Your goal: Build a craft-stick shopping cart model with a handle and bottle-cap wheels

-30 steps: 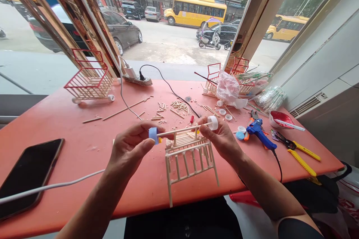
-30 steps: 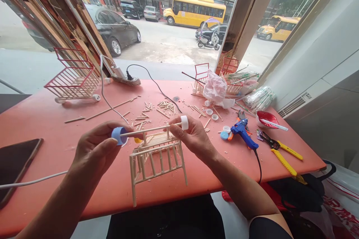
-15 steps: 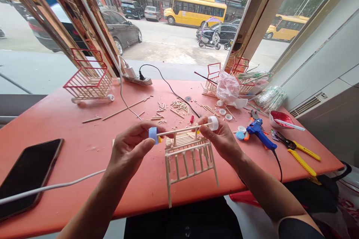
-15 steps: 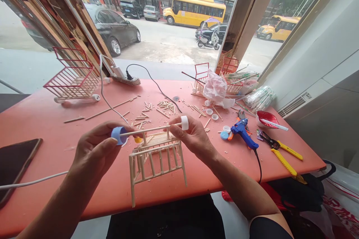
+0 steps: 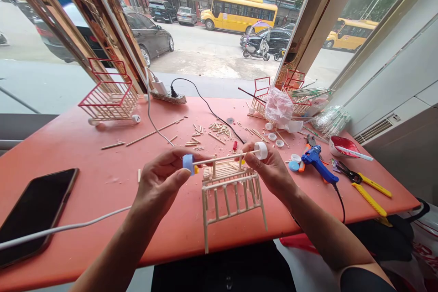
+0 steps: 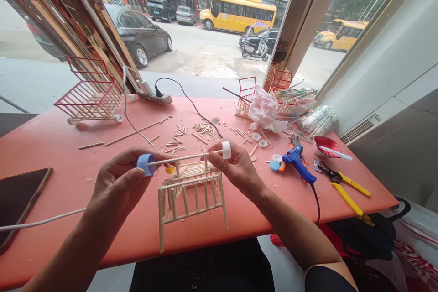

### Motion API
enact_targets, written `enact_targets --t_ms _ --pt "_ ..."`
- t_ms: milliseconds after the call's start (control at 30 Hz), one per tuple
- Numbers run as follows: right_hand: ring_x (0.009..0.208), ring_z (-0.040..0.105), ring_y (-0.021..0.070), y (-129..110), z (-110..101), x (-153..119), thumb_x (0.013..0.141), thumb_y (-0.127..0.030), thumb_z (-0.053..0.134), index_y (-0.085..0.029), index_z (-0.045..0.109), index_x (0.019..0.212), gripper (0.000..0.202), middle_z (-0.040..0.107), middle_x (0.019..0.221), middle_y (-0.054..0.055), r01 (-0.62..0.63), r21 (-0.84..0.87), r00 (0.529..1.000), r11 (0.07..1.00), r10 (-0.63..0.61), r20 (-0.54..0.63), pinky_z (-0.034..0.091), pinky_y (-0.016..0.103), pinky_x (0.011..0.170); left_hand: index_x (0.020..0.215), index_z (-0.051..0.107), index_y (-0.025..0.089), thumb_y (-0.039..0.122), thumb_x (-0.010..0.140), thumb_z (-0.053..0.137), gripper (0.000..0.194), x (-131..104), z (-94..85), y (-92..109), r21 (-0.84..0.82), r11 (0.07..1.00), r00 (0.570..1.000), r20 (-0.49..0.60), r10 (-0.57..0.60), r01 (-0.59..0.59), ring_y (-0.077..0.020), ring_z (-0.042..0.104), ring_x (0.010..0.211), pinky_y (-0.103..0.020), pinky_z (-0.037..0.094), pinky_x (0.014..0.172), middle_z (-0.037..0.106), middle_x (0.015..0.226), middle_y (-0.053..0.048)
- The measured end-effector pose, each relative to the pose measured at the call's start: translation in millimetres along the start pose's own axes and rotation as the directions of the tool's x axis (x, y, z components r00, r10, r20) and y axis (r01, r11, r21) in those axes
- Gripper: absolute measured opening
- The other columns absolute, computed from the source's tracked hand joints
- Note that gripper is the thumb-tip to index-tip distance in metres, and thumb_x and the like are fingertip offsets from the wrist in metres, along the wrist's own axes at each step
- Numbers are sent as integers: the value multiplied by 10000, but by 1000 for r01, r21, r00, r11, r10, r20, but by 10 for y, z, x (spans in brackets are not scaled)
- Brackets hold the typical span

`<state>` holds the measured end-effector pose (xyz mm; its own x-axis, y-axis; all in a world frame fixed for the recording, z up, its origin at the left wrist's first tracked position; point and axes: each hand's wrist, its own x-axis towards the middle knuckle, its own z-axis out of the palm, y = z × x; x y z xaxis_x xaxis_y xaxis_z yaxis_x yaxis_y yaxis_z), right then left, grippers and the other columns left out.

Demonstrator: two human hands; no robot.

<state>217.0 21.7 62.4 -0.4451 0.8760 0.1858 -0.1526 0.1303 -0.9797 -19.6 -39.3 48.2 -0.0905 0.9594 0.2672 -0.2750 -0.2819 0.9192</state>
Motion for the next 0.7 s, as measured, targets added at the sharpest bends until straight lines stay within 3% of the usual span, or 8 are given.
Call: enact_targets --t_ms 700 --pt "661 534 104 -38 2 -27 890 -509 786 -192 699 882 328 708 810 16 -3 4 1000 1000 3 11 454 252 670 974 825 247 385 797 855 227 24 -54 -10 -14 1000 999 49 -19 20 -222 773 864 -325 600 873 815 887 -38"
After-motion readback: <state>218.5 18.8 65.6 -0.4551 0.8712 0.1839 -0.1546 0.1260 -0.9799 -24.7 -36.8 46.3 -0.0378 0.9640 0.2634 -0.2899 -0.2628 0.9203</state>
